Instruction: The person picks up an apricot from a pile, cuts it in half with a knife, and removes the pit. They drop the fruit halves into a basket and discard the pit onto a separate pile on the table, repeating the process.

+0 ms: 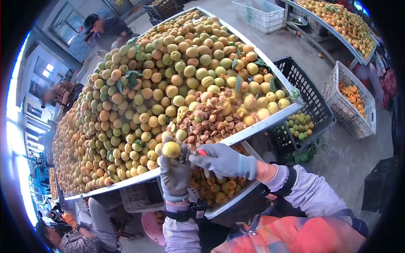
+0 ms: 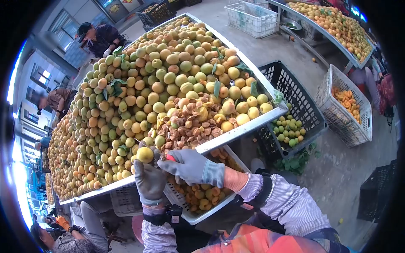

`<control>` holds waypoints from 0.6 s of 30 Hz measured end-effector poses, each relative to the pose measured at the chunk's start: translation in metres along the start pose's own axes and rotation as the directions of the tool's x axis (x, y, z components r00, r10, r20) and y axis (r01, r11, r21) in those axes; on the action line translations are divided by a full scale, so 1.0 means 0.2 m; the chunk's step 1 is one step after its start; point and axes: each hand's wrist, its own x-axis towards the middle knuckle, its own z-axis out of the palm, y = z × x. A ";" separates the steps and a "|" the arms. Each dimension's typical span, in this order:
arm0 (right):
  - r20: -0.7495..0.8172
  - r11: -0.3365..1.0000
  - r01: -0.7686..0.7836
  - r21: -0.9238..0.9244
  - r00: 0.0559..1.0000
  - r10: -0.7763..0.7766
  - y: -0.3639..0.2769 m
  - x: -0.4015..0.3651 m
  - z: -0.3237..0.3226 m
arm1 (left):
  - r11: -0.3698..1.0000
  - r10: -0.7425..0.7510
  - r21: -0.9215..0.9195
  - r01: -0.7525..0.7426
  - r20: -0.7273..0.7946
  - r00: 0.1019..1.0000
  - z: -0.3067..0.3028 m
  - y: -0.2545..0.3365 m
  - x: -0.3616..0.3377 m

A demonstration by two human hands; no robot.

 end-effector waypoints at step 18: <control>0.086 0.987 0.017 -0.159 0.996 -0.004 0.06 0.03 0.03 | 0.998 0.015 0.059 -0.009 -0.114 0.993 0.01 -0.06 -0.02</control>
